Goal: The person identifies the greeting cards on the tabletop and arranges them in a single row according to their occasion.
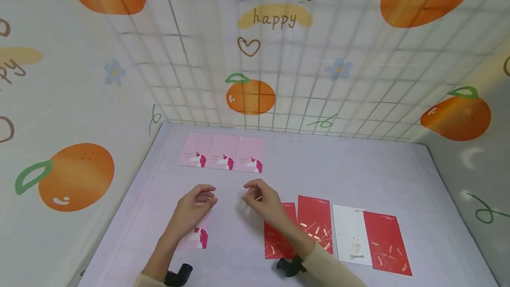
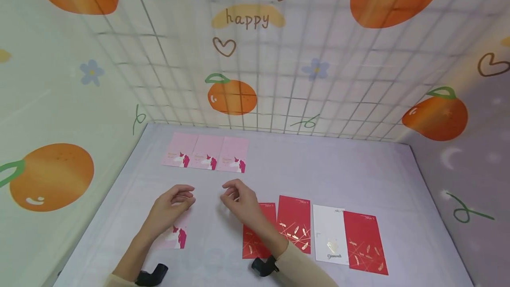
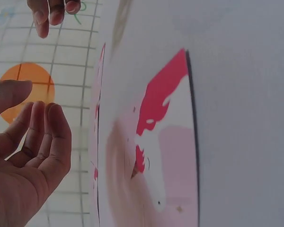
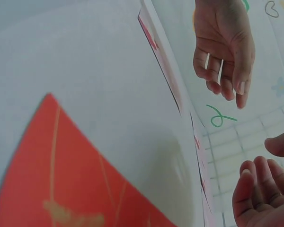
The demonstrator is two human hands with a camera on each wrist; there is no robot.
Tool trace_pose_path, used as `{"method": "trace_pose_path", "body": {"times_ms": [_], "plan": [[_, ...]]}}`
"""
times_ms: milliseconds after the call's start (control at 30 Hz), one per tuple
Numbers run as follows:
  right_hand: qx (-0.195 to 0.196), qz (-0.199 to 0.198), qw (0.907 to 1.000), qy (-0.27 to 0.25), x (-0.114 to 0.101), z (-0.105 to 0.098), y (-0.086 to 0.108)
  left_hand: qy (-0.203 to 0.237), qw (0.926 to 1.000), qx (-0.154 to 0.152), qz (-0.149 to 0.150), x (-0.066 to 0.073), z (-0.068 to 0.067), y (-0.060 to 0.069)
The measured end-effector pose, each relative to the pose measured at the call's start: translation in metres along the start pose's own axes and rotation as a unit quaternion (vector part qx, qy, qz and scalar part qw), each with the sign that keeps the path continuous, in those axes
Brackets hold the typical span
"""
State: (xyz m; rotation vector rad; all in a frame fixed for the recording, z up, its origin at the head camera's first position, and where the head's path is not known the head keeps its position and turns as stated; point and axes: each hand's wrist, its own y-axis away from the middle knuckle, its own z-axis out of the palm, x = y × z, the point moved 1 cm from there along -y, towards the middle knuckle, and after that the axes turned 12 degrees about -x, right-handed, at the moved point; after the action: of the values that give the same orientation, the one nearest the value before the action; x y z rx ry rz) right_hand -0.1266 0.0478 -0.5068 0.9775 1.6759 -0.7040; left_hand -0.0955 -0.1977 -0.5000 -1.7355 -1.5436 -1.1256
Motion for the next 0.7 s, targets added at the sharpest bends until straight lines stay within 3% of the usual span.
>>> {"method": "trace_pose_path", "body": {"times_ms": [300, 700], "plan": [[-0.021, 0.003, 0.9998, -0.006, -0.003, 0.021, -0.018, -0.018, 0.9996, 0.001, -0.024, -0.013, -0.011, 0.004], [-0.046, 0.009, 0.9989, -0.008, -0.005, 0.051, -0.039, -0.038, 0.9978, 0.004, -0.054, -0.038, -0.044, 0.01]]}}
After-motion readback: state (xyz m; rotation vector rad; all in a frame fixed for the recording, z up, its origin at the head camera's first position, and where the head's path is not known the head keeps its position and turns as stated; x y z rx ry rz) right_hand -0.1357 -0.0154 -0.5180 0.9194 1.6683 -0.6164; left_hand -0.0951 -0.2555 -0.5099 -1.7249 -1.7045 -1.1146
